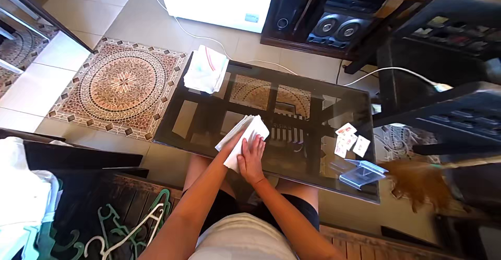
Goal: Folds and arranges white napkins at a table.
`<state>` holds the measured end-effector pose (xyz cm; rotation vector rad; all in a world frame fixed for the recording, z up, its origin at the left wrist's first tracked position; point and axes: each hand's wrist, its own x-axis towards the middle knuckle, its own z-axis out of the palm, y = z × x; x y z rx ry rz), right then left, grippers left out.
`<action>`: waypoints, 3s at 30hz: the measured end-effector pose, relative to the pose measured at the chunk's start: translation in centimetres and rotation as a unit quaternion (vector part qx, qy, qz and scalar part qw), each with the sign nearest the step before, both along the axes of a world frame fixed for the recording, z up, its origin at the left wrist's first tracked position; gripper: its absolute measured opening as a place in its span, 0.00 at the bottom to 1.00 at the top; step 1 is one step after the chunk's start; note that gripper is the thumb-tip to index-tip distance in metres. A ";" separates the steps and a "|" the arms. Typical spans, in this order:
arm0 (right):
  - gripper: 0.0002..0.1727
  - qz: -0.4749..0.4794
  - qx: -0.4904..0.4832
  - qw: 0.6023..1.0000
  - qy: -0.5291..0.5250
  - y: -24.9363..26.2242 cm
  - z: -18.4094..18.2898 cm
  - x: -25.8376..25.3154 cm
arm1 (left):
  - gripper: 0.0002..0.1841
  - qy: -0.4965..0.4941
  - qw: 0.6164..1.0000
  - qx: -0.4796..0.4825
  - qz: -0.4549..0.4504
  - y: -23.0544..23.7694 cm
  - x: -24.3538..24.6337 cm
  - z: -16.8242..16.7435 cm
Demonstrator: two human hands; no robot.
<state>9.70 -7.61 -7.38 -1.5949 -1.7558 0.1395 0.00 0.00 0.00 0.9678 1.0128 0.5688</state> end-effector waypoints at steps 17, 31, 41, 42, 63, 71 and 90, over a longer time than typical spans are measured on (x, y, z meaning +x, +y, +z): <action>0.38 0.014 -0.371 0.923 -0.098 3.6 3.4 0.3 | 0.40 0.195 0.975 -0.035 -0.097 4.5 -2.8 -0.5; 0.33 0.066 -0.348 0.919 -0.173 9.1 2.5 3.1 | 0.33 0.525 0.782 0.319 -0.105 -0.2 -1.2 -5.4; 0.29 -0.128 -0.054 0.990 0.031 4.6 0.0 9.5 | 0.31 0.455 0.863 0.132 -0.176 3.3 -3.1 -0.3; 0.29 -0.139 -0.051 0.989 0.026 4.1 -0.5 10.0 | 0.32 0.440 0.868 0.118 -0.197 3.7 -3.5 -0.4; 0.32 -0.158 -0.071 0.985 0.013 3.7 -1.2 10.2 | 0.19 0.251 0.876 0.412 0.009 19.2 -9.0 6.4; 0.28 -0.139 -0.119 0.983 -0.005 3.7 -0.7 10.0 | 0.28 0.418 0.889 0.165 0.087 29.2 -12.9 -0.5; 0.36 -0.119 -0.110 0.985 -0.055 4.5 -0.8 9.7 | 0.32 0.510 0.741 0.409 0.153 17.9 -11.1 2.3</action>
